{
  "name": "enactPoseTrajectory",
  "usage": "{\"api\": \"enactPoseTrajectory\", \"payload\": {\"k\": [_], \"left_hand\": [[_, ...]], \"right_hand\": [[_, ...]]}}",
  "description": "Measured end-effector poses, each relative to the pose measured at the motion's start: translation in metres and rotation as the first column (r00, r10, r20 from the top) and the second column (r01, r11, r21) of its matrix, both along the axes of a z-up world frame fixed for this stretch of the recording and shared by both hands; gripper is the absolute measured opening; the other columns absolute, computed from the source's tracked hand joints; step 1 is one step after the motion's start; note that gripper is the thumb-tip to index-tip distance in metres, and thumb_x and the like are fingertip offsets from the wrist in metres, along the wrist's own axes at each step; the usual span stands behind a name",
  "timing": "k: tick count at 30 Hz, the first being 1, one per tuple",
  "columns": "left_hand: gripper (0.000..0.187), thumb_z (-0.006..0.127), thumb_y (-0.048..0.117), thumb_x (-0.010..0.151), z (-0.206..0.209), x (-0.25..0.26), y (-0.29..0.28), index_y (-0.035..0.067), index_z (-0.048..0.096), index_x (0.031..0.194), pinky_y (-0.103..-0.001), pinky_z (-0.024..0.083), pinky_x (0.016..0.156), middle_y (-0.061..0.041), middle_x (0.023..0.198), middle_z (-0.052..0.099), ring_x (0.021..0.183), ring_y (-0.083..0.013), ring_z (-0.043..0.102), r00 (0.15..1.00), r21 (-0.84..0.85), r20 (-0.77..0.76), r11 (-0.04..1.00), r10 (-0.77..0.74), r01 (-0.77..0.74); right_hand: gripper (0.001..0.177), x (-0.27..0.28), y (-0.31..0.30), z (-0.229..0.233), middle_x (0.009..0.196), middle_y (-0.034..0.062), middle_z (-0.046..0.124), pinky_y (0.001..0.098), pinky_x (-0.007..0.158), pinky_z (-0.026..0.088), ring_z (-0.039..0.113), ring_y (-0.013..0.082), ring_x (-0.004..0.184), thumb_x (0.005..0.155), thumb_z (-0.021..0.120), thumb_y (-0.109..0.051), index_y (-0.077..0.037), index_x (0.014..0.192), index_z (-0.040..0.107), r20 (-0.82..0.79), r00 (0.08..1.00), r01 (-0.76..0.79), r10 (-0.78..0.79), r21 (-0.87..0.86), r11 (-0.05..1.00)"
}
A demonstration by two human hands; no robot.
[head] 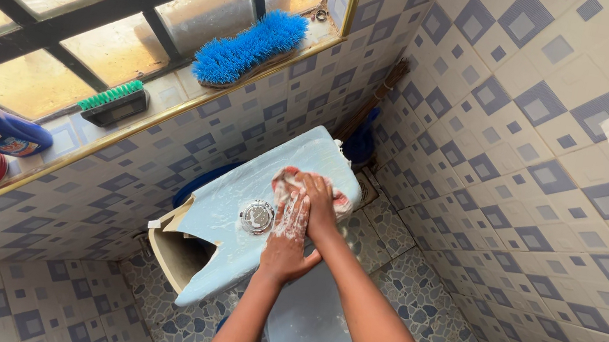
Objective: The person cleans a toilet by applying soap to the tank and lid, scrubbing the surfaces with a cloth and a small brush, and then wiping them down with a rag.
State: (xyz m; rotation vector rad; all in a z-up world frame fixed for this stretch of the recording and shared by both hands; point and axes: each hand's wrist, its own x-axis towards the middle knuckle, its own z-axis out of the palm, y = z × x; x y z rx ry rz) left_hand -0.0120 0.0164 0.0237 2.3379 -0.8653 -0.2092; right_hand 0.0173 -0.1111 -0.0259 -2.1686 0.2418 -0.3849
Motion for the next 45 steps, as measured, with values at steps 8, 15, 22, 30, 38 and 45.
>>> {"api": "enactPoseTrajectory", "payload": {"k": [8, 15, 22, 30, 38, 45], "left_hand": [[0.112, 0.08, 0.046, 0.076, 0.022, -0.015, 0.043, -0.003, 0.021, 0.158, -0.054, 0.005, 0.124, -0.025, 0.165, 0.021, 0.155, -0.0378, 0.015, 0.983, 0.014, 0.174, 0.998, 0.061, -0.064], [0.084, 0.063, 0.026, 0.093, 0.008, 0.002, 0.048, -0.007, 0.021, 0.159, -0.05, 0.012, 0.128, -0.027, 0.166, 0.025, 0.157, -0.0397, 0.02, 0.921, -0.151, 0.178, 0.935, 0.346, -0.322], [0.061, 0.042, 0.018, 0.102, -0.007, 0.016, 0.047, -0.006, 0.033, 0.156, -0.049, 0.014, 0.13, -0.027, 0.163, 0.037, 0.156, -0.0395, 0.028, 0.863, -0.399, -0.016, 0.788, 0.505, -0.469], [0.053, 0.039, 0.016, 0.105, -0.005, 0.021, 0.054, -0.006, 0.04, 0.153, -0.048, 0.017, 0.129, -0.026, 0.159, 0.043, 0.152, -0.0374, 0.035, 0.858, -0.384, -0.025, 0.787, 0.514, -0.482], [0.059, 0.038, 0.03, 0.106, -0.002, 0.019, 0.06, -0.004, 0.038, 0.154, -0.048, 0.015, 0.129, -0.024, 0.158, 0.044, 0.15, -0.0371, 0.038, 0.831, -0.433, -0.066, 0.734, 0.553, -0.523], [0.062, 0.04, 0.039, 0.105, 0.005, 0.01, 0.072, 0.004, 0.037, 0.156, -0.047, 0.013, 0.127, -0.016, 0.163, 0.039, 0.154, -0.0305, 0.029, 0.86, -0.029, 0.063, 0.862, 0.507, -0.506]], "right_hand": [[0.031, 0.003, -0.047, -0.003, 0.121, 0.0112, 0.074, 0.0404, 0.095, 0.057, 0.068, 0.0245, 0.108, 0.093, 0.065, -0.012, -0.008, 0.123, 0.071, -0.229, 0.808, -0.258, 0.542, 0.691, 0.676], [0.041, 0.066, -0.062, -0.019, 0.156, 0.0063, 0.047, 0.0427, 0.105, 0.046, 0.058, 0.0284, 0.128, 0.096, 0.061, -0.019, -0.016, 0.137, 0.062, -0.051, 0.997, 0.073, -0.066, 0.142, 0.987], [0.036, 0.008, 0.082, -0.006, 0.141, 0.0088, 0.062, 0.0467, 0.108, 0.042, 0.056, 0.0337, 0.13, 0.093, 0.063, -0.019, -0.017, 0.127, 0.074, 0.068, 0.982, -0.158, 0.178, -0.228, 0.961], [0.037, 0.019, 0.026, 0.015, 0.131, 0.0154, 0.064, 0.0528, 0.102, 0.039, 0.056, 0.0317, 0.123, 0.089, 0.067, -0.029, -0.009, 0.119, 0.073, -0.02, 0.973, 0.18, -0.231, -0.564, 0.806], [0.027, 0.002, 0.077, -0.016, 0.142, 0.0097, 0.064, 0.0488, 0.119, 0.039, 0.051, 0.0312, 0.139, 0.102, 0.063, -0.029, -0.015, 0.122, 0.074, -0.018, 0.923, -0.383, 0.385, -0.157, 0.91], [0.048, -0.005, 0.035, -0.002, 0.139, 0.0126, 0.058, 0.0512, 0.116, 0.031, 0.049, 0.0322, 0.134, 0.083, 0.073, -0.031, -0.014, 0.128, 0.069, -0.221, 0.972, -0.163, 0.081, -0.381, 0.91]]}}
